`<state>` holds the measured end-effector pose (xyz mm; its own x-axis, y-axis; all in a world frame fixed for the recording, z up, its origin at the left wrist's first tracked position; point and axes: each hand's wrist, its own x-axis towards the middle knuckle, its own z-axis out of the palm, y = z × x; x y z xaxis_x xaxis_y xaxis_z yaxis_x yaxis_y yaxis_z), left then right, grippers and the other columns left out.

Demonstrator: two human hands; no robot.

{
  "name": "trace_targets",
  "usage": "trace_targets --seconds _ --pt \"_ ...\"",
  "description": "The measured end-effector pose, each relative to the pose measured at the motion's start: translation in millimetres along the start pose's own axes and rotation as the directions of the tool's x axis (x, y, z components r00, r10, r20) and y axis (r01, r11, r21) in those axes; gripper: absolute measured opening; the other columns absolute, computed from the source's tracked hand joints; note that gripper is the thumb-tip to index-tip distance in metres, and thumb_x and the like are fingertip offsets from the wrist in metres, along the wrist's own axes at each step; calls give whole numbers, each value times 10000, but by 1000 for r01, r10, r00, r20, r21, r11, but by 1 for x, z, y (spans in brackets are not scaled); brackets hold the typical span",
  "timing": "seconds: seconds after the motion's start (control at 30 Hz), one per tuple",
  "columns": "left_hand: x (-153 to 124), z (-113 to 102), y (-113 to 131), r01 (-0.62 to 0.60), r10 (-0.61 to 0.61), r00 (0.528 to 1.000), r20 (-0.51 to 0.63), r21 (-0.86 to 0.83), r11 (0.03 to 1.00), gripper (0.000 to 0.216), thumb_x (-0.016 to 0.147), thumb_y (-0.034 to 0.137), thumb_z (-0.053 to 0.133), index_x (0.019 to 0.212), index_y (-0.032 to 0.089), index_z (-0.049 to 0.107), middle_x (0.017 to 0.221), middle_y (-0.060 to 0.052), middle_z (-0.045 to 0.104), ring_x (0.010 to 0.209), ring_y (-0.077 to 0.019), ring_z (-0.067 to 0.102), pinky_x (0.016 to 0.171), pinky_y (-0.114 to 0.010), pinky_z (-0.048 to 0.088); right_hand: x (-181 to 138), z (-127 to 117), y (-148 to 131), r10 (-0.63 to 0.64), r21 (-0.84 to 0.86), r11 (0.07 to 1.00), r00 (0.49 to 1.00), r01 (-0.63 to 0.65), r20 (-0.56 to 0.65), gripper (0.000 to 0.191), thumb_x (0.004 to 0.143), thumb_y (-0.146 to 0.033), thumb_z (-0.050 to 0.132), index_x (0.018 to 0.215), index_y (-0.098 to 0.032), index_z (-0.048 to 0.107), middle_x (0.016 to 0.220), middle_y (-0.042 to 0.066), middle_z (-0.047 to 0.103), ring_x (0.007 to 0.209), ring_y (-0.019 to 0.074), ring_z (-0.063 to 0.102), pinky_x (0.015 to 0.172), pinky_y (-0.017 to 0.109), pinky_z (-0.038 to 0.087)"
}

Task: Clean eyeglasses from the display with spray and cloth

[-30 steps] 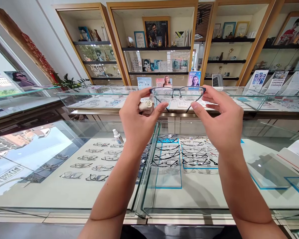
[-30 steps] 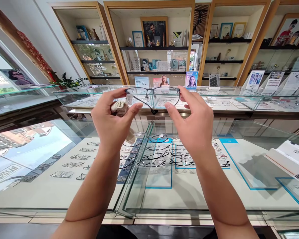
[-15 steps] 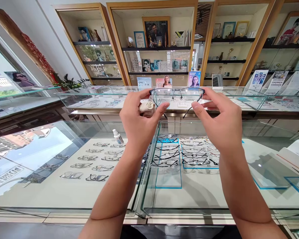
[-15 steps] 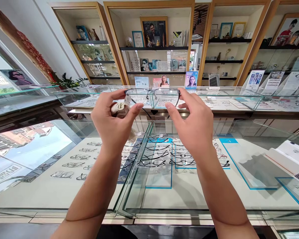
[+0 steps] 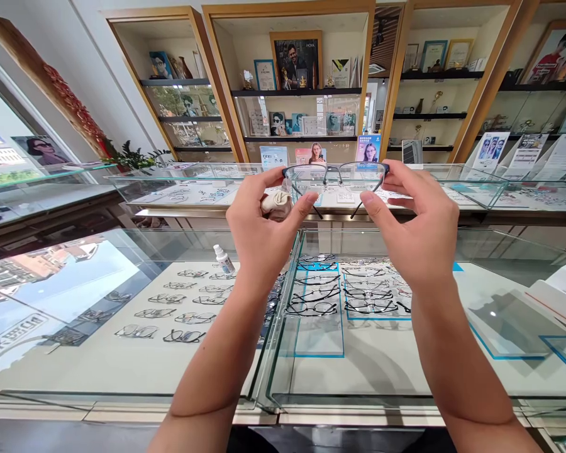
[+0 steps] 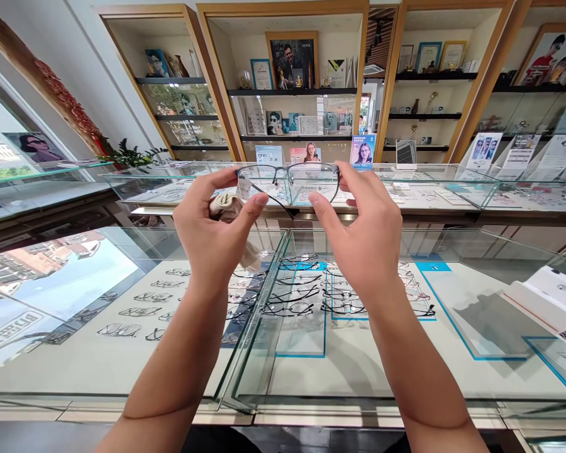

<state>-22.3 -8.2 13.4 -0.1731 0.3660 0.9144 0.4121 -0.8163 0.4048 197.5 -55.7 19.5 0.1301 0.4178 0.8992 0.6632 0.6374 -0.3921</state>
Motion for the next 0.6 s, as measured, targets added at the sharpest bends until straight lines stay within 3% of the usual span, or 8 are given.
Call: trace_targets --seconds 0.37,0.6 --pt "-1 1 0 91 -91 996 2 -34 995 615 812 642 946 1273 277 767 1342 -93 781 1298 -312 722 814 -353 656 -3 10 -5 -127 -6 992 986 127 -106 426 1048 -457 726 1456 -347 672 1353 97 741 1259 350 740 964 557 705" --pt "-2 3 0 73 -72 996 -50 13 997 530 857 571 939 1306 358 752 1388 -73 781 1335 -313 717 895 -427 680 -5 15 -8 -141 14 990 984 144 -110 458 1057 -438 697 1504 -350 647 1455 99 720 1357 374 697 1050 620 670"
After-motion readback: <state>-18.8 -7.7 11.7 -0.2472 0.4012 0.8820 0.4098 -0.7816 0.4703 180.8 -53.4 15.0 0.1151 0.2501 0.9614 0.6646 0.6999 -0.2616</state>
